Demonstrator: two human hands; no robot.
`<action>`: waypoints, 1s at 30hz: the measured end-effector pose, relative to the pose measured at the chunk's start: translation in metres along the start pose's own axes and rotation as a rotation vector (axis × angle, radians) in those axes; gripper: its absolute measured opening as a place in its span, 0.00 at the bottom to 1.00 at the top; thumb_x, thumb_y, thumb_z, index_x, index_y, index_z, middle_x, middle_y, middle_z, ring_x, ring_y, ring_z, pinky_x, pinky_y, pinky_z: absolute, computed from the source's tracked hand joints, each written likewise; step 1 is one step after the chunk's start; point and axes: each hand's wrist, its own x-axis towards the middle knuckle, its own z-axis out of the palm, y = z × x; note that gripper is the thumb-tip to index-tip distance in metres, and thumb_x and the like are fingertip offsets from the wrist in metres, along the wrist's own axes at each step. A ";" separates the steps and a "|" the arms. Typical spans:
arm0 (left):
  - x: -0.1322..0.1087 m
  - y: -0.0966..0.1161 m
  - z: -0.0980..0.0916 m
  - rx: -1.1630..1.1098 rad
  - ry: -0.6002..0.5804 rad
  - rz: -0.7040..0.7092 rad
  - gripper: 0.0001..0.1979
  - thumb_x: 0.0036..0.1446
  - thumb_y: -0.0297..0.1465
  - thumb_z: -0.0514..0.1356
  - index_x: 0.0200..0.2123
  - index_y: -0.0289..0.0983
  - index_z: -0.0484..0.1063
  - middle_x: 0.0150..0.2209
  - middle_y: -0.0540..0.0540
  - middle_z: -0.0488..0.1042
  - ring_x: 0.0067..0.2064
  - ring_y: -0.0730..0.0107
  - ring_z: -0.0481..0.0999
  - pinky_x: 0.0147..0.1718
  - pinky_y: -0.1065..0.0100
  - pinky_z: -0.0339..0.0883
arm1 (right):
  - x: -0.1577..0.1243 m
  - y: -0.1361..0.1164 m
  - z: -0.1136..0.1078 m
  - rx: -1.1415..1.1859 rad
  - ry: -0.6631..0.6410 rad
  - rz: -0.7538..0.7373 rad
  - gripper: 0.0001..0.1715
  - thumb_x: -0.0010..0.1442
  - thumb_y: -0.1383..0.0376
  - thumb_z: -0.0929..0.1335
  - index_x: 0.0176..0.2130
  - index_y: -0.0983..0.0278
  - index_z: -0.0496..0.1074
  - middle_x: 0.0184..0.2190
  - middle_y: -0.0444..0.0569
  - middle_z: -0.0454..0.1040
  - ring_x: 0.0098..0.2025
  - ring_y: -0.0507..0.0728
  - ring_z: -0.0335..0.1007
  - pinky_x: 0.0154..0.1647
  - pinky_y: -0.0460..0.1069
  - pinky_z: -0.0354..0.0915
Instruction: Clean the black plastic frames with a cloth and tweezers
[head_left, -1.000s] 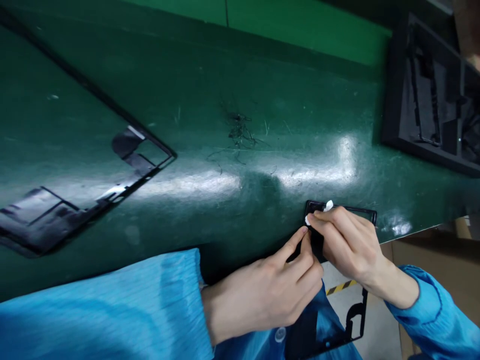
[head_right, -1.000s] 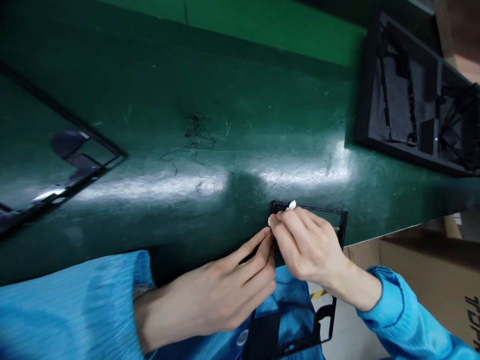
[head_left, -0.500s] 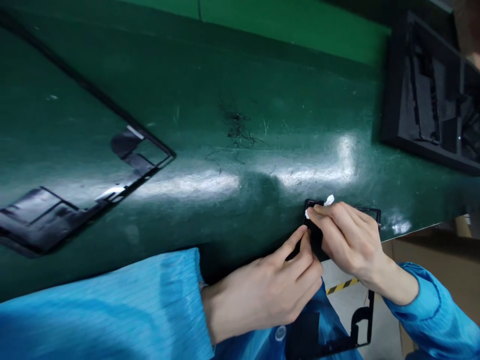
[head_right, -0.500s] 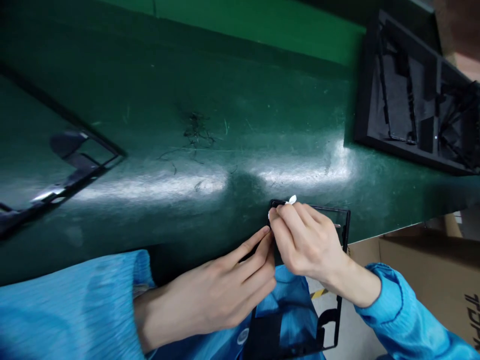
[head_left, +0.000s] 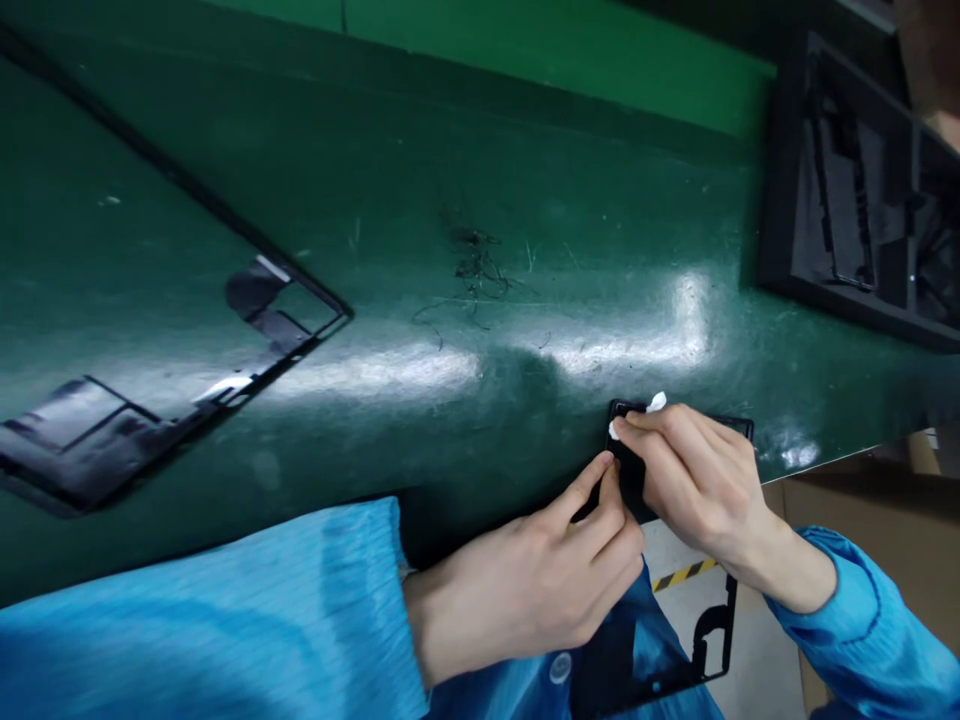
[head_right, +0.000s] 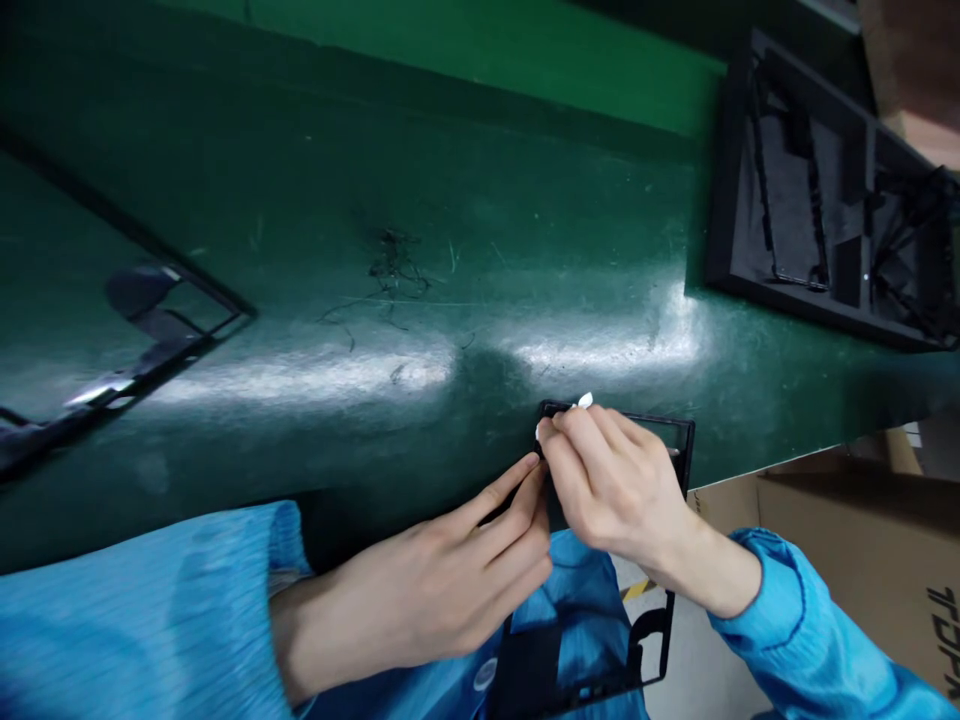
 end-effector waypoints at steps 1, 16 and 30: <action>0.000 0.000 0.000 -0.007 0.004 -0.009 0.15 0.71 0.30 0.52 0.47 0.33 0.80 0.48 0.41 0.82 0.55 0.52 0.81 0.65 0.49 0.70 | -0.001 -0.001 -0.001 0.015 -0.011 -0.007 0.09 0.71 0.79 0.66 0.44 0.74 0.76 0.33 0.55 0.79 0.33 0.57 0.76 0.32 0.52 0.74; -0.001 -0.001 -0.001 -0.018 0.013 -0.011 0.16 0.72 0.30 0.52 0.48 0.31 0.79 0.47 0.39 0.82 0.55 0.53 0.81 0.66 0.49 0.68 | -0.027 -0.006 -0.017 0.218 0.033 0.186 0.15 0.67 0.83 0.67 0.47 0.69 0.77 0.40 0.53 0.81 0.40 0.55 0.79 0.39 0.49 0.76; -0.012 -0.015 0.000 -0.184 -0.107 -0.055 0.23 0.62 0.37 0.60 0.55 0.28 0.77 0.60 0.32 0.78 0.67 0.41 0.73 0.71 0.49 0.62 | -0.058 -0.013 -0.014 1.448 0.225 0.944 0.14 0.71 0.56 0.73 0.39 0.64 0.74 0.30 0.47 0.78 0.26 0.50 0.68 0.26 0.45 0.68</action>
